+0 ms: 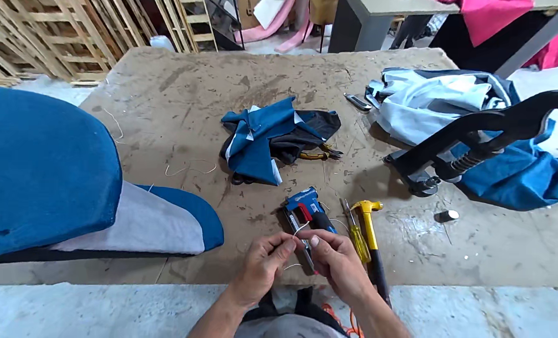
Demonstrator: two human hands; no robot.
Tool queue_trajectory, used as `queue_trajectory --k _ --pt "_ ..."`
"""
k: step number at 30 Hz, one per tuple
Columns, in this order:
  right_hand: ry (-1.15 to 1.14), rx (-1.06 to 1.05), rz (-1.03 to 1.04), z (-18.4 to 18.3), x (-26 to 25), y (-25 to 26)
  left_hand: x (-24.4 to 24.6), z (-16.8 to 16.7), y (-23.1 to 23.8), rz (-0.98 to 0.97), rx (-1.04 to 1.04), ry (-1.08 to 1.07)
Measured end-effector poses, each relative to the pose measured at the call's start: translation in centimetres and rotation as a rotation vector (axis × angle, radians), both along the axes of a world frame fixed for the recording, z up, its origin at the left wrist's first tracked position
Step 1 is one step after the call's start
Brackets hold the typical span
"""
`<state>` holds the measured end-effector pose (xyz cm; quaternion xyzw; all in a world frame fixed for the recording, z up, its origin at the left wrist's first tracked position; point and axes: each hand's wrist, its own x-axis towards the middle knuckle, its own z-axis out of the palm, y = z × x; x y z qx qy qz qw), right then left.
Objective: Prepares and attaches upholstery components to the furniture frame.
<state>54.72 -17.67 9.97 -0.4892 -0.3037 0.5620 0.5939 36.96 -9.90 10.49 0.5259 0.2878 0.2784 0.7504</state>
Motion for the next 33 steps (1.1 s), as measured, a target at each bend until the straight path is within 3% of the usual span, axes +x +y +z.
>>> queue_trajectory --k 3,8,11,13,16,19,24,28,30,33 --pt "0.065 0.070 -0.063 0.8 -1.8 0.0 -0.3 -0.2 -1.0 -0.016 0.107 0.009" --pt "-0.113 0.199 -0.108 0.8 -2.9 -0.4 -2.0 -0.6 -1.8 -0.070 0.203 0.032" --pt "-0.185 0.212 -0.077 0.5 -3.6 -0.3 -2.5 -1.3 -1.6 0.116 0.223 0.026" --pt "-0.212 0.228 -0.042 0.5 -4.1 0.0 -2.3 -0.9 -1.4 0.228 0.160 -0.051" --pt "-0.242 0.279 -0.020 0.5 -4.9 0.2 -2.2 0.8 -1.6 0.233 -0.039 -0.155" --pt "-0.435 0.333 -0.065 0.8 -5.3 0.1 -1.7 1.6 -2.2 0.287 -0.152 -0.198" --pt "-0.735 0.383 -0.115 0.2 -5.9 -0.3 -1.2 1.7 -2.7 0.382 -0.087 -0.173" --pt "-0.824 0.114 -0.108 -0.6 -4.3 -0.7 -1.4 0.8 -2.1 0.457 0.103 -0.089" --pt "-0.718 -0.052 -0.055 -2.9 -2.3 -1.0 -2.0 0.3 -1.2 0.515 0.080 -0.082" --pt "-0.372 -0.170 -0.027 -5.4 -0.4 -2.2 -3.1 -0.8 -0.6 0.510 0.057 -0.028"
